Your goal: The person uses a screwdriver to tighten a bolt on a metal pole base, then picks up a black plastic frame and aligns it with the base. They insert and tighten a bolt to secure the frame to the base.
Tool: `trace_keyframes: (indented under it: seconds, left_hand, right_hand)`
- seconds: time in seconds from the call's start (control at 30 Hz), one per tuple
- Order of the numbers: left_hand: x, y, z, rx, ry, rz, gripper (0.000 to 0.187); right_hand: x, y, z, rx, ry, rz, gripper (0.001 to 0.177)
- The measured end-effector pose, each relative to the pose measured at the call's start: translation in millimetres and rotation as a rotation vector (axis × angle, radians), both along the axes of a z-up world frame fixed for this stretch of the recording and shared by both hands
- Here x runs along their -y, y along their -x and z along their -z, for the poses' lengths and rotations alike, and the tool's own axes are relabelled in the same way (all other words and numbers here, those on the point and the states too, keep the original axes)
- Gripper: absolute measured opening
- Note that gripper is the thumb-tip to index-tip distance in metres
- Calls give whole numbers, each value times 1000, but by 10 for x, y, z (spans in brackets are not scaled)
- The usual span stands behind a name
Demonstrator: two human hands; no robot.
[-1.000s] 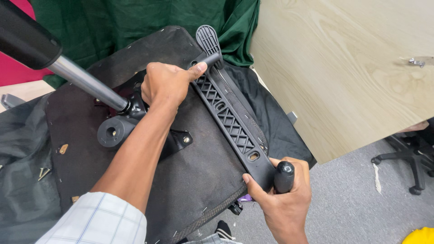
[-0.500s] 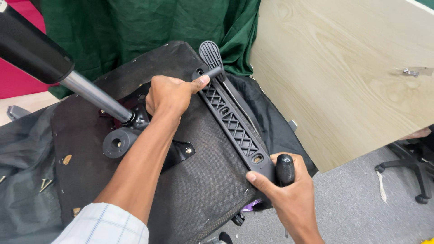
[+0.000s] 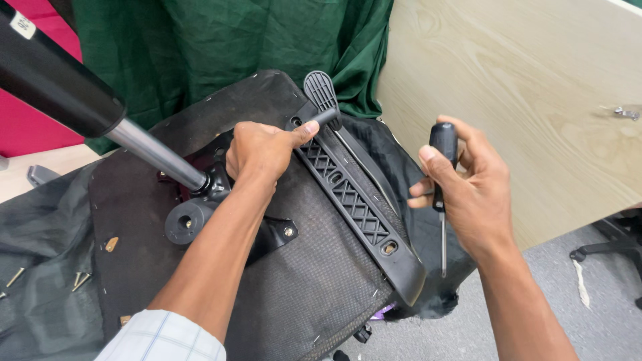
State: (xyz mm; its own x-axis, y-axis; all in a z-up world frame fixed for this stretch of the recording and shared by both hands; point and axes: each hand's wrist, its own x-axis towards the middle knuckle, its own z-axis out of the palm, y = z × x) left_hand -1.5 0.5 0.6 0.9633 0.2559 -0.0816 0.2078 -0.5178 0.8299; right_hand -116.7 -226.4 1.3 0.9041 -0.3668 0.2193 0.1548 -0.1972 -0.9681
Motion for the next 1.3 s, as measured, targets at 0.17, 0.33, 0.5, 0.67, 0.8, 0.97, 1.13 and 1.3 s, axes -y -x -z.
trace_keyframes:
  seconds: [0.17,0.33,0.5,0.67,0.8,0.97,1.13,1.3]
  left_hand:
    - [3,-7,-46,-65,15,-11,59]
    - [-15,-9,-120,-73,76,4,53]
    - [-31,-17,-188,-123,203,-28,65]
    - [-39,-10,-203,-159,211,-39,65]
    - [-16,-38,-210,-174,186,-32,68]
    - [-47,-81,-162,-172,251,20,67]
    - [-50,-126,-161,-184,298,40,69]
    - [-51,-138,-143,-157,388,62,71]
  right_hand:
    - [-375,-157,-327,28,21,-130,34]
    - [-897,-421,-201,-495,542,-252,55]
    - [-1185,-550,38,-231,843,-318,56]
    - [-1092,-534,-6,-228,559,-285,55]
    - [-1067,-358,-41,-432,772,-342,59]
    - [-1543,-104,217,-349,785,-393,54]
    - [-1570,-267,287,-286,758,-311,38]
    - [-1457,-399,203,-93,734,-269,37]
